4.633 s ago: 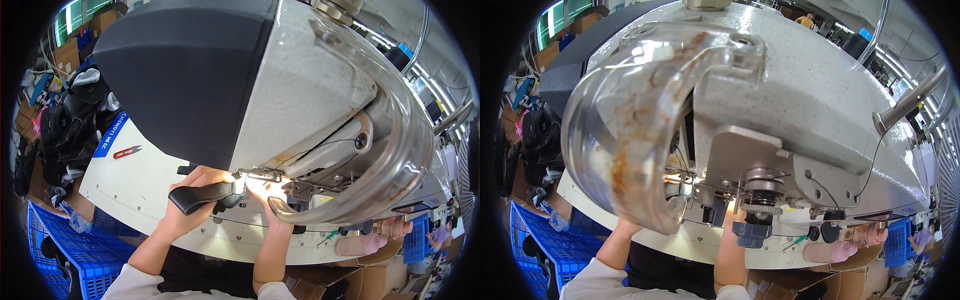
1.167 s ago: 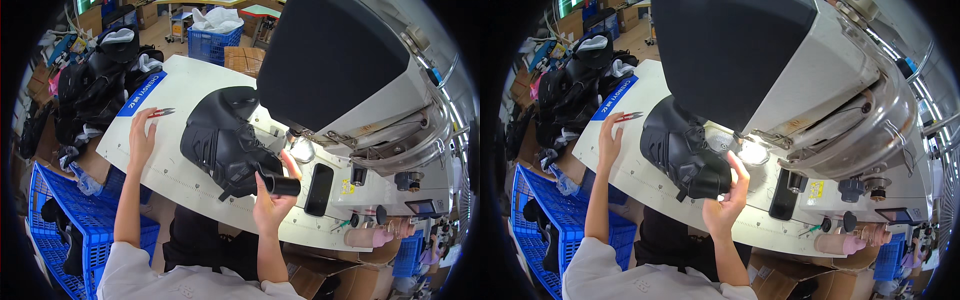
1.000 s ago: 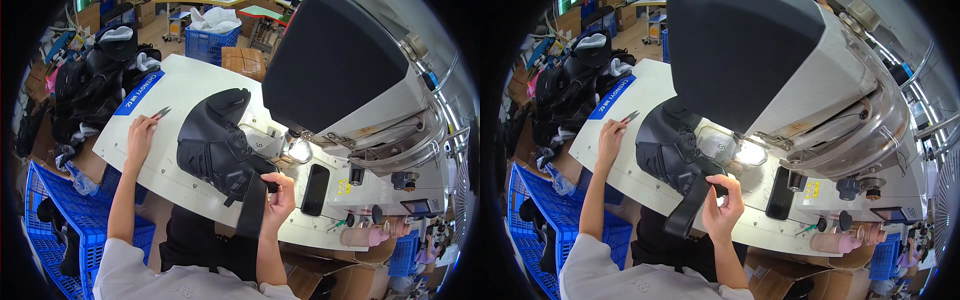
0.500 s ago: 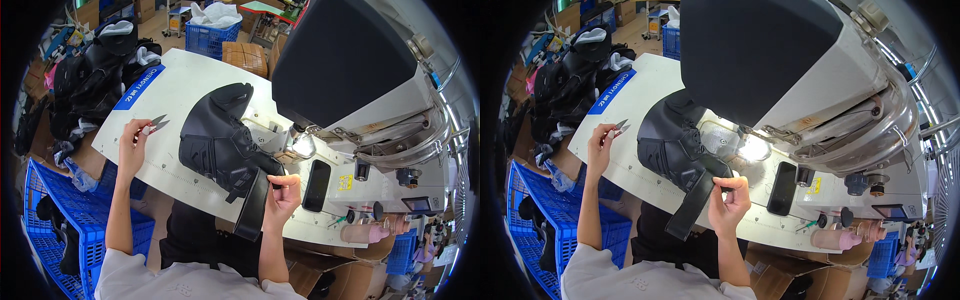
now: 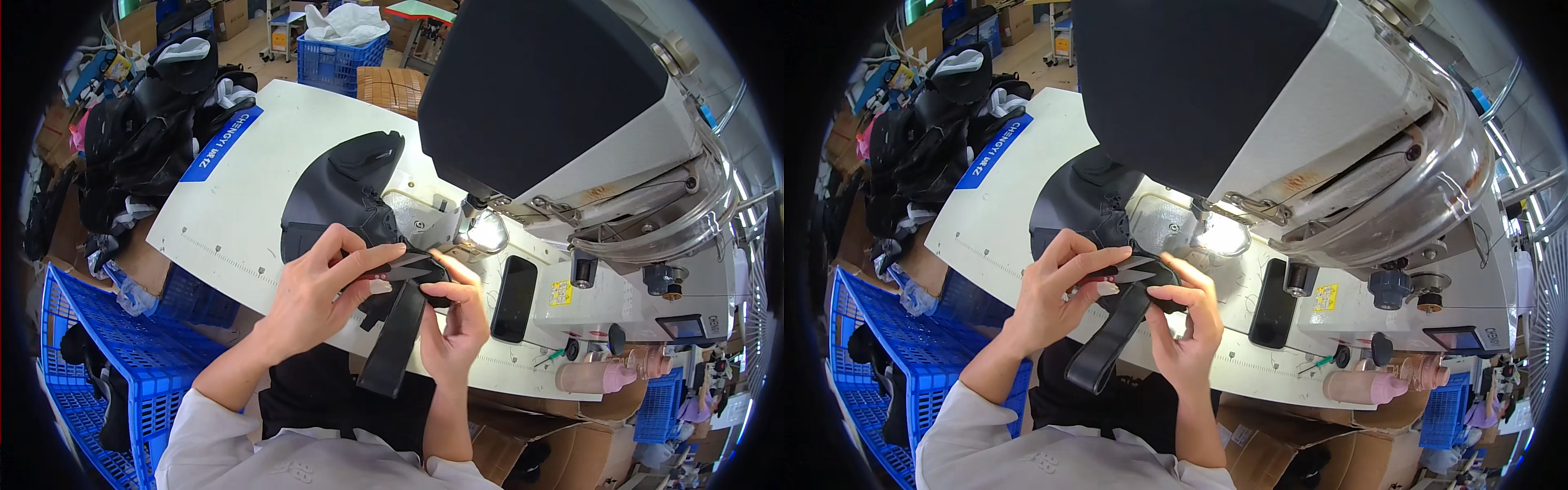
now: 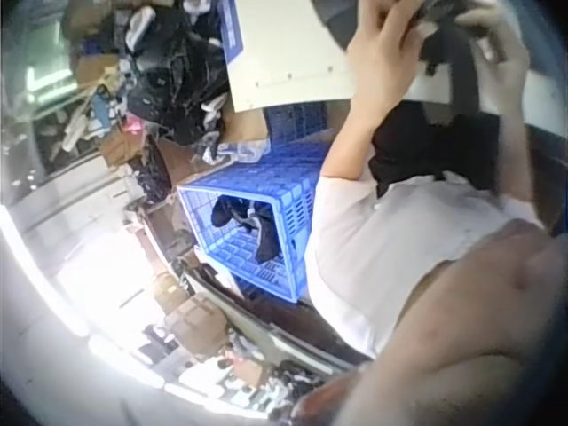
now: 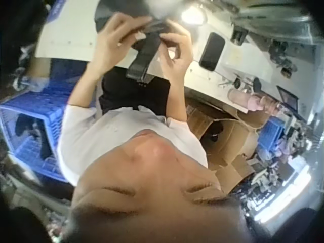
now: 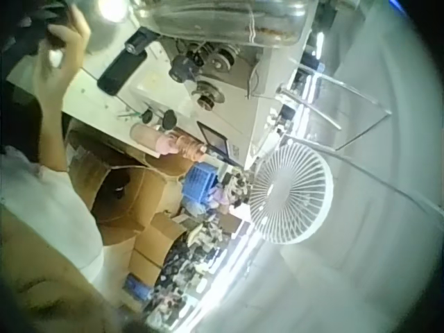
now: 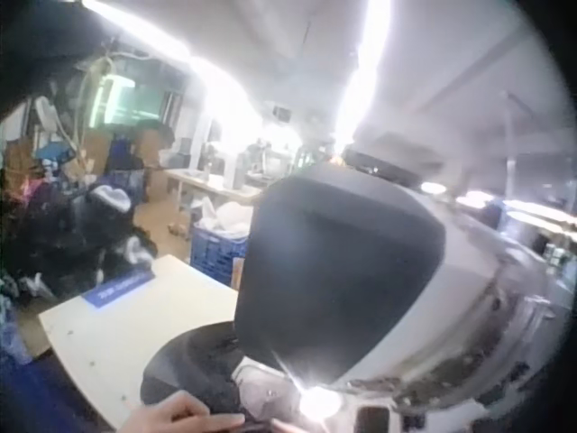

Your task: The person sews shoe upper components and straps using a sewing machine and trims excess threads with thread snips.

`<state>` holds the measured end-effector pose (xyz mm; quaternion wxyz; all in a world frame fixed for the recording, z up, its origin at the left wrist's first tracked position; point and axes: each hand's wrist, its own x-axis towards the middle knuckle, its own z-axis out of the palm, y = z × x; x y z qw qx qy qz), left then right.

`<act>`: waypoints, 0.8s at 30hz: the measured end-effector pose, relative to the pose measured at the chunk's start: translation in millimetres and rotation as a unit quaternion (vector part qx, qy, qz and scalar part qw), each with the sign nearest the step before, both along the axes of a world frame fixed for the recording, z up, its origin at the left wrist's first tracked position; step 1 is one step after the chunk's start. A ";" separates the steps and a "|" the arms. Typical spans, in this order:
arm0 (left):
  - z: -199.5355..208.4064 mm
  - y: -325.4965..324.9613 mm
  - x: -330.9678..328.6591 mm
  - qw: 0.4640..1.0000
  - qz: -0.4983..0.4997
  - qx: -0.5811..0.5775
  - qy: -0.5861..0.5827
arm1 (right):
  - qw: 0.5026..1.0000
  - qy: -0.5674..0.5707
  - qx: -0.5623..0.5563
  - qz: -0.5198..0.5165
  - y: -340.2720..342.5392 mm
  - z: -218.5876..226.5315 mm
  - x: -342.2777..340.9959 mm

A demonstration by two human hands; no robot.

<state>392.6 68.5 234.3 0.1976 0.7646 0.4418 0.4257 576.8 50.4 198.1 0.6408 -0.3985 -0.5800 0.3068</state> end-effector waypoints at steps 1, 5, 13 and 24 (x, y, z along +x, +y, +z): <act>-1.0 -1.8 3.4 1.000 0.011 -0.003 -0.006 | 0.999 -0.044 0.025 0.000 0.6 8.8 4.0; -12.5 -4.1 11.4 0.999 0.021 0.024 -0.034 | 0.993 -0.109 0.042 0.005 3.1 22.5 20.3; -14.2 -9.6 18.0 0.997 0.030 0.021 -0.071 | 0.953 -0.284 0.048 -0.098 2.4 39.7 15.7; -15.7 -11.9 15.0 0.997 0.044 0.063 -0.009 | 0.935 -0.301 0.068 -0.175 5.7 23.1 3.5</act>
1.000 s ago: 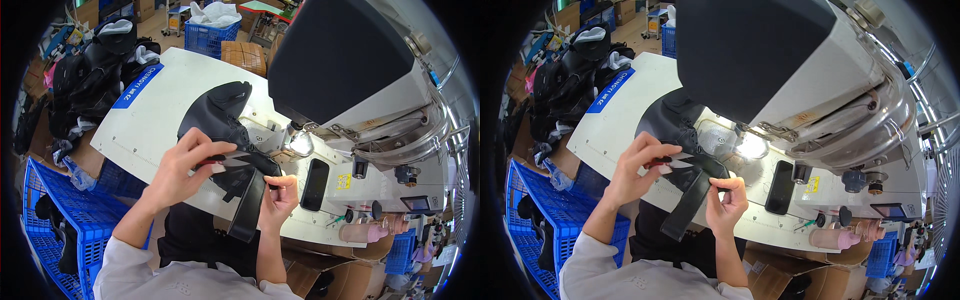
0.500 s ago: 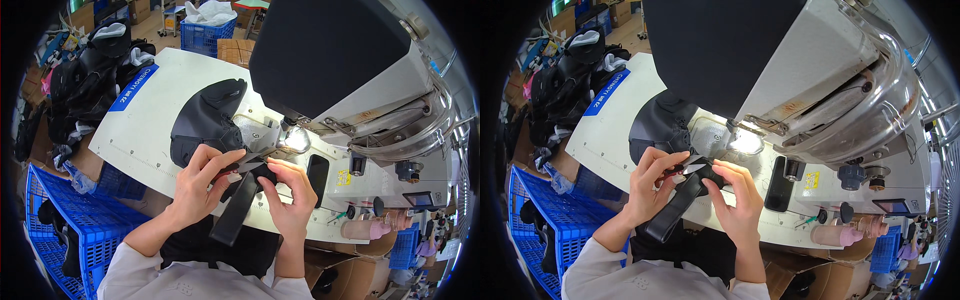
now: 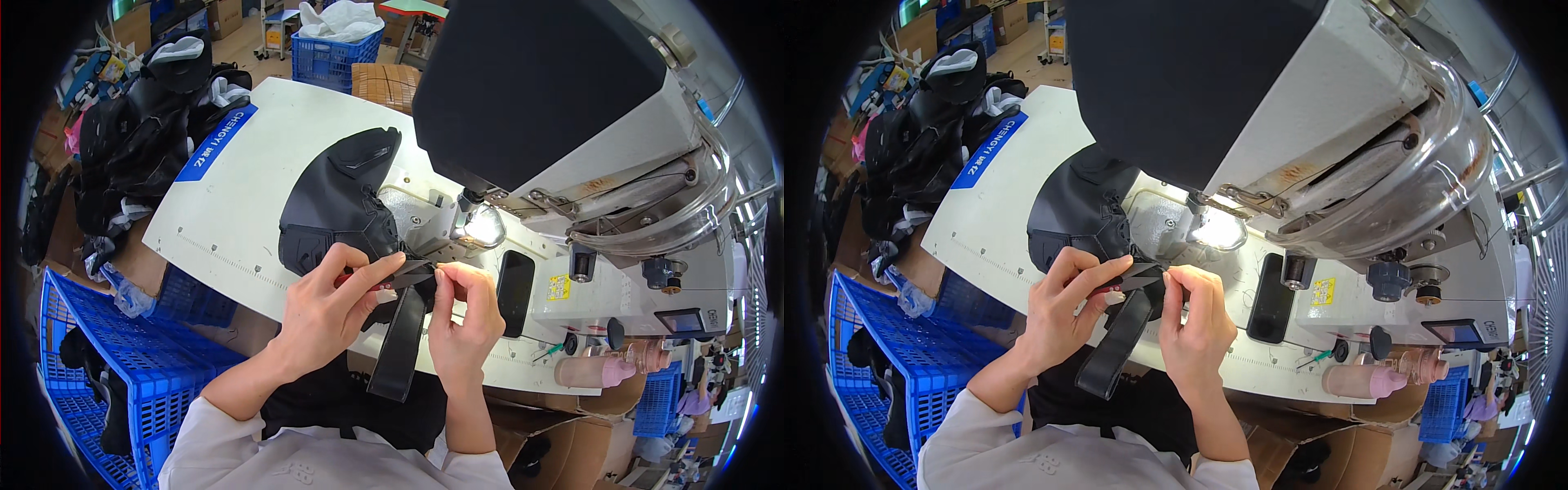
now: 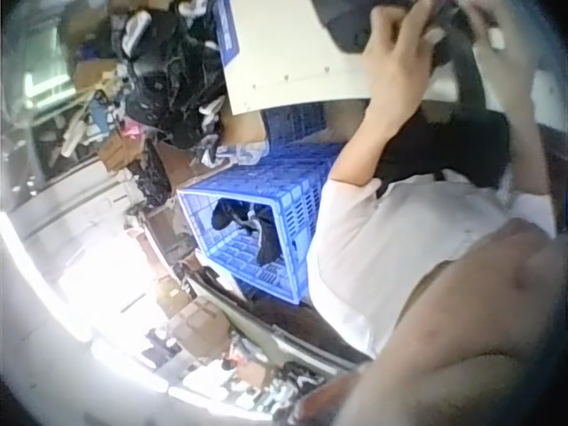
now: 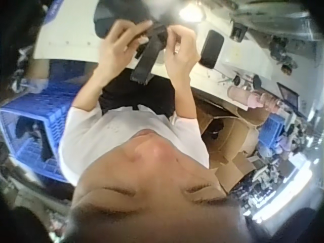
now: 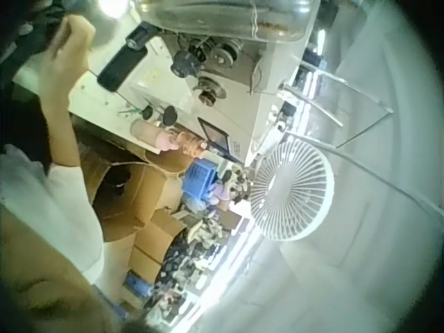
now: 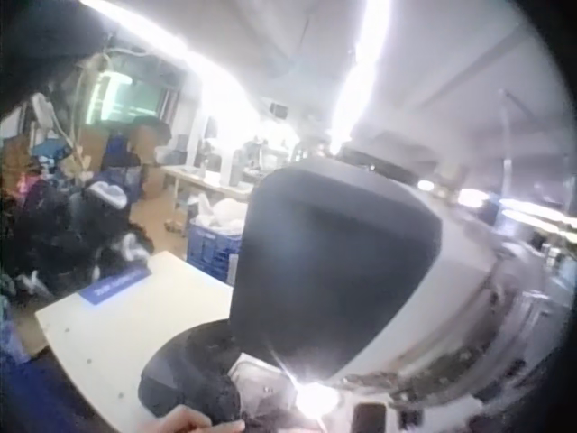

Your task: The person sews shoe upper components and straps using a sewing machine and trims excess threads with thread snips.

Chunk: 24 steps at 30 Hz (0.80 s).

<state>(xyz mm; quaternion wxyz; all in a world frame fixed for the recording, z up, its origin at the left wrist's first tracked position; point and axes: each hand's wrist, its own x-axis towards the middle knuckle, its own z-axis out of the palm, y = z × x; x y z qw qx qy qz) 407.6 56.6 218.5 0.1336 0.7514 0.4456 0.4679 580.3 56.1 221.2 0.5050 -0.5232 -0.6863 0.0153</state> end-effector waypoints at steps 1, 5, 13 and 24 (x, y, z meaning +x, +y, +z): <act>2.6 1.3 -1.1 1.000 -0.012 0.003 0.014 | 1.000 -0.006 0.008 -0.007 0.6 -2.1 -0.4; 5.0 6.5 -3.7 0.997 -0.029 0.033 0.058 | 0.999 0.019 0.043 -0.009 3.2 -8.9 -5.5; 2.2 10.7 -2.4 0.995 -0.028 0.055 0.080 | 0.998 0.008 0.069 0.008 0.4 -19.8 1.7; 2.8 -4.4 -48.6 0.971 -0.034 -0.095 -0.215 | 0.964 0.187 -0.059 0.182 -1.5 -59.8 -43.4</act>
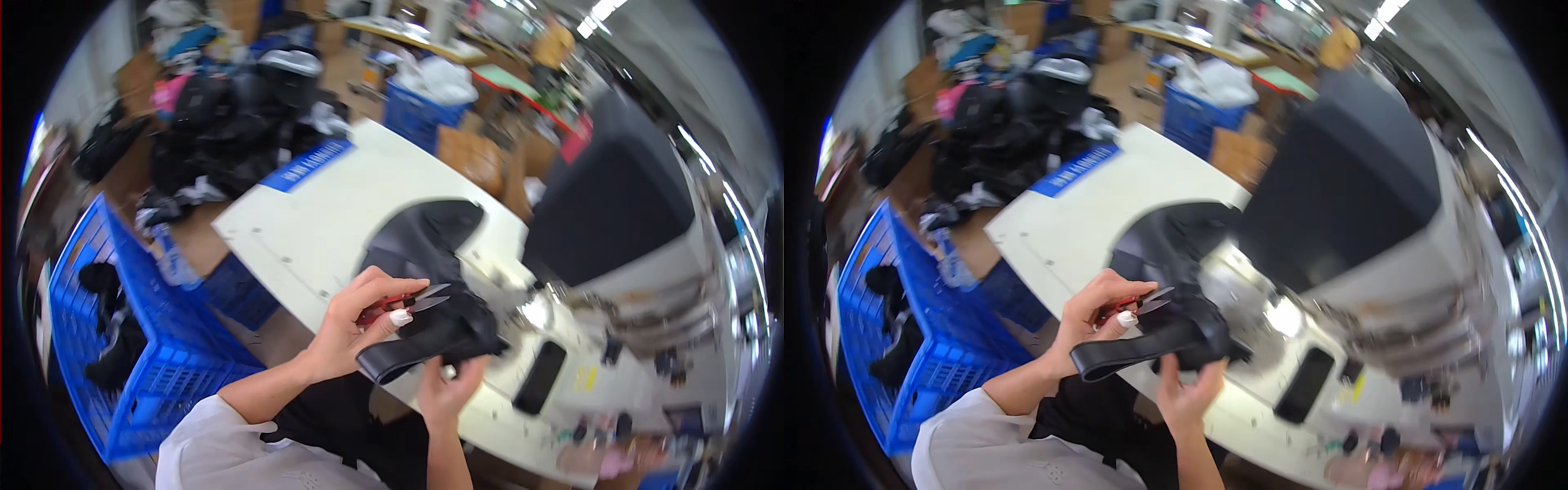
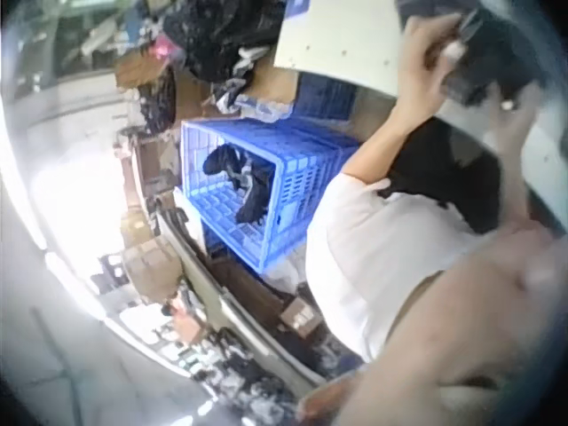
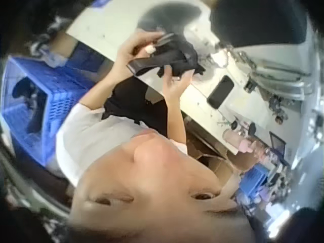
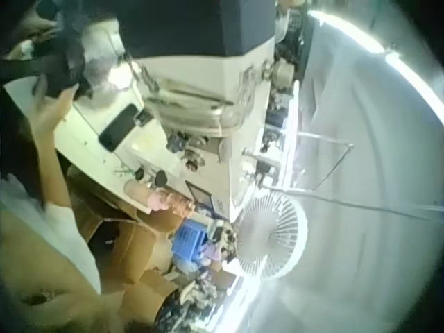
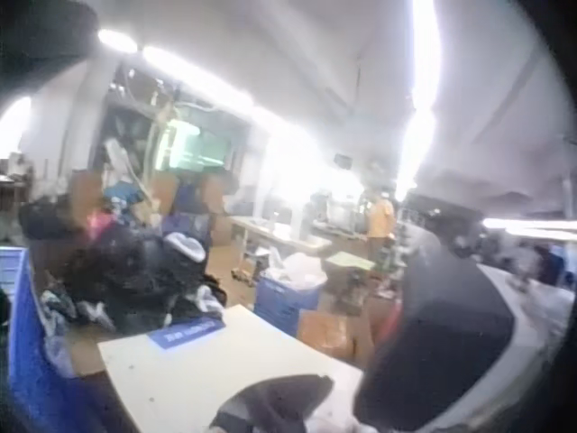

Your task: The person sews shoe upper components and straps using a sewing machine and trims excess threads with thread snips.

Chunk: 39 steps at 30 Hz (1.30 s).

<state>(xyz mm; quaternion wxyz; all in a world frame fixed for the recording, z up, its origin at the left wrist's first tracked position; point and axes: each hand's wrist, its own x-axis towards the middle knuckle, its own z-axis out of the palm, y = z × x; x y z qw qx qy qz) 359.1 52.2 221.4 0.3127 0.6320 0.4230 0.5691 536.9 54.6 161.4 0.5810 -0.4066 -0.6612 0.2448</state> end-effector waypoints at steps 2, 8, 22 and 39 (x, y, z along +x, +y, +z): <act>1.5 -11.8 -17.4 0.993 0.087 0.014 -0.084 | 0.984 -0.081 0.115 -0.113 6.9 7.9 -9.3; 7.9 -36.2 -52.1 0.981 0.167 0.001 -0.100 | 0.965 -0.182 0.187 -0.020 24.4 61.9 -16.8; -38.5 -22.8 -80.9 0.951 -0.193 -0.119 -0.210 | 0.876 -0.395 0.223 0.167 30.8 60.5 -27.3; -11.2 -75.8 -74.3 0.978 0.169 -0.109 0.062 | 0.892 -0.309 0.312 0.108 33.0 33.4 -26.1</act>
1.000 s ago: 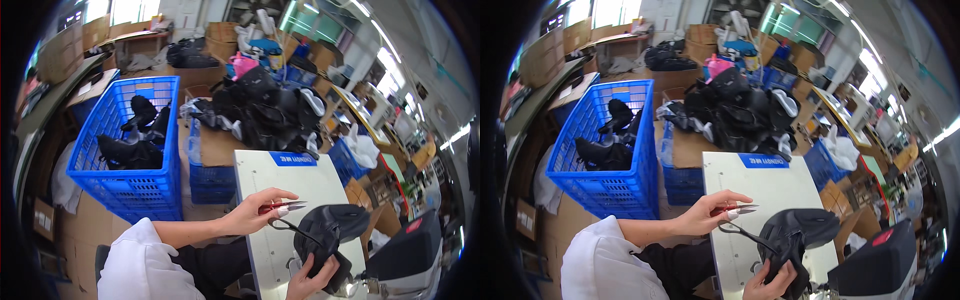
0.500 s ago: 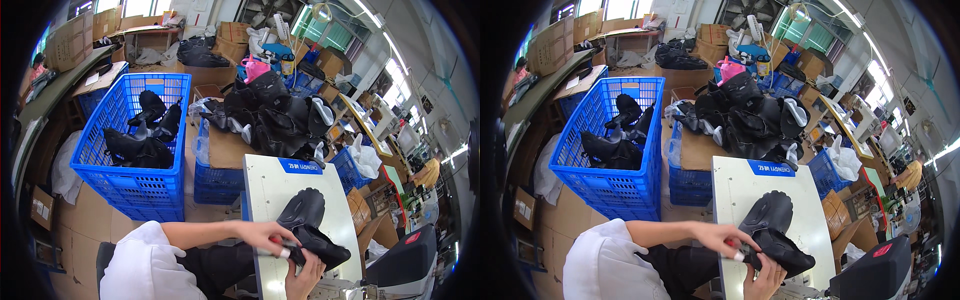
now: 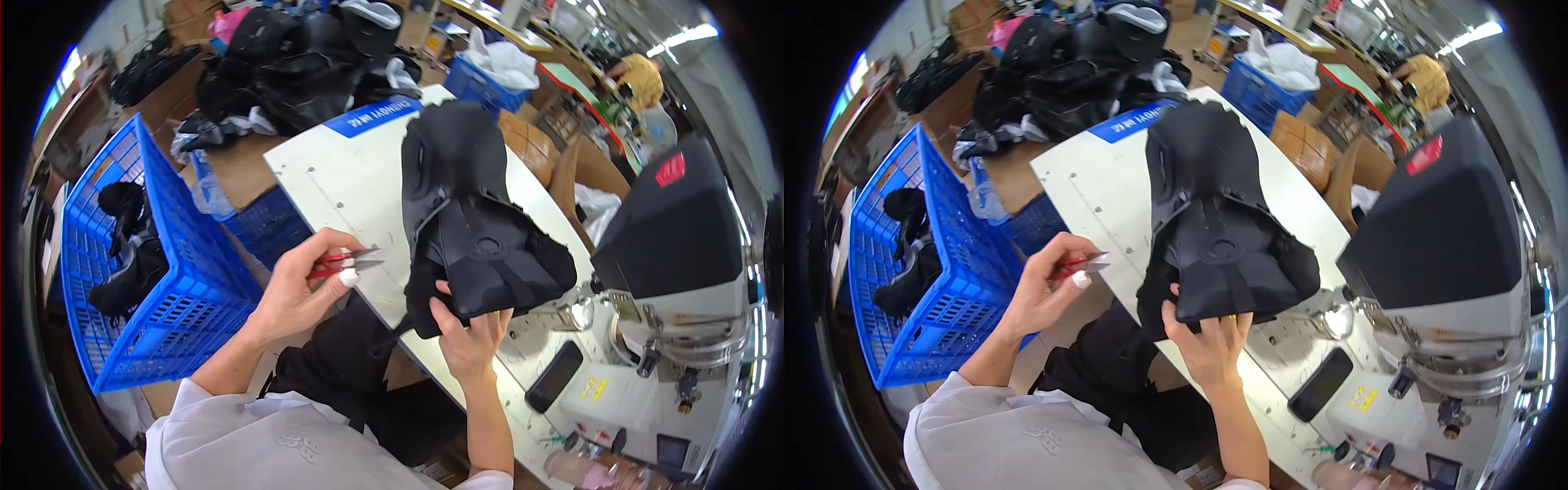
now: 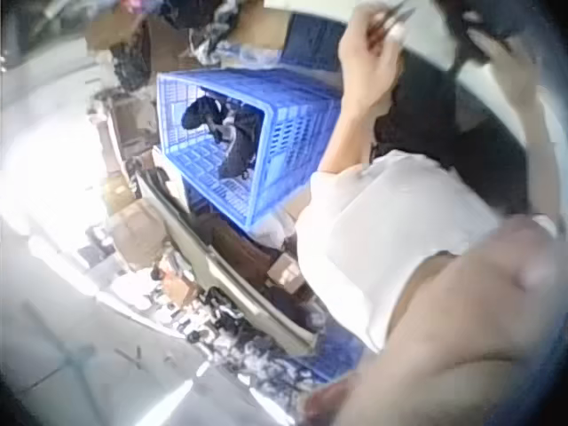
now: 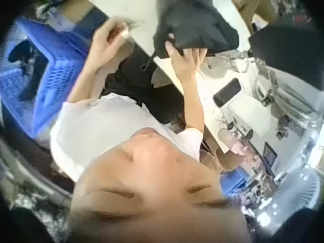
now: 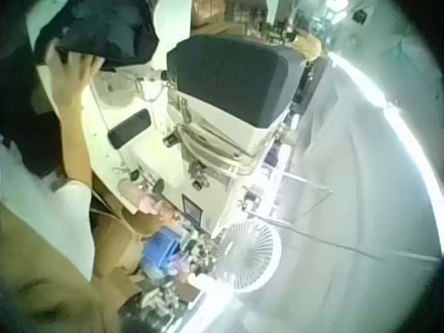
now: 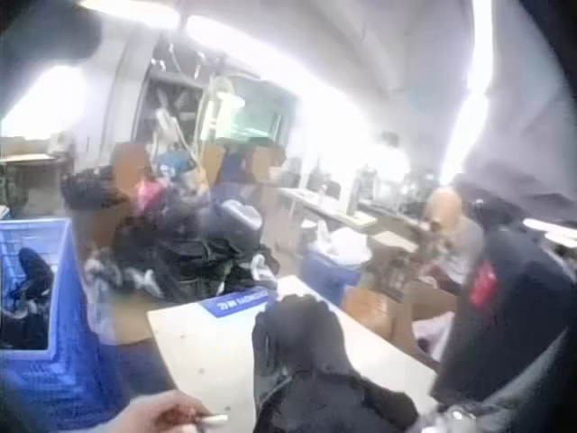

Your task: The person sews shoe upper components and straps using a sewing machine and trims excess threads with thread snips.

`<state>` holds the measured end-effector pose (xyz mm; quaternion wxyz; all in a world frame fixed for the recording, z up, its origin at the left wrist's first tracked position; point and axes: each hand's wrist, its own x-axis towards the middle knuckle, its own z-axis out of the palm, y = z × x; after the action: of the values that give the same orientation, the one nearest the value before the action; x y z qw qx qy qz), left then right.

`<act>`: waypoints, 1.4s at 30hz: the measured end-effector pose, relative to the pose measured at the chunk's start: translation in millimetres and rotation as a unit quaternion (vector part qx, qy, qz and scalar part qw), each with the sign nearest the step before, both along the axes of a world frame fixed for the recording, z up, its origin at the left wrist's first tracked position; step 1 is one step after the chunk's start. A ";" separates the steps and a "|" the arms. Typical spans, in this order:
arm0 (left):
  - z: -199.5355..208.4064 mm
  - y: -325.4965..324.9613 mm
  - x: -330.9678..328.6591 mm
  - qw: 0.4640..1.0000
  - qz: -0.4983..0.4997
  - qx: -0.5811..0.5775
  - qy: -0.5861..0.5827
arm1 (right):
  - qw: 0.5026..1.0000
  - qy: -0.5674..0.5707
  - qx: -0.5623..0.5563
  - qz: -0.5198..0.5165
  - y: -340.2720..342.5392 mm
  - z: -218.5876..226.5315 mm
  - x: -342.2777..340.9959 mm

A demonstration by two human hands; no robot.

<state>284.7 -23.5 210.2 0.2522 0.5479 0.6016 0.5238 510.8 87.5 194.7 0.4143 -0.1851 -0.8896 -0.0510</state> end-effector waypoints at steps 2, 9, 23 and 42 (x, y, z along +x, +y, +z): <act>-1.4 7.1 5.8 0.997 0.013 0.040 0.057 | 1.000 -0.001 0.008 -0.025 -1.8 3.1 4.8; 7.0 8.5 25.1 0.993 -0.030 0.013 0.110 | 0.998 -0.018 0.033 -0.040 -6.3 -1.6 9.1; 5.1 11.4 20.1 0.988 -0.072 -0.015 0.134 | 0.997 -0.065 0.015 -0.042 -10.6 -13.4 15.6; -9.0 82.5 42.9 0.990 0.067 -0.020 0.125 | 0.992 -0.108 0.031 -0.055 -55.1 -37.5 1.3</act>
<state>327.7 58.9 201.2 0.1505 0.5622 0.6741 0.4548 512.1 32.5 157.2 0.3182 -0.2138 -0.9156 -0.1210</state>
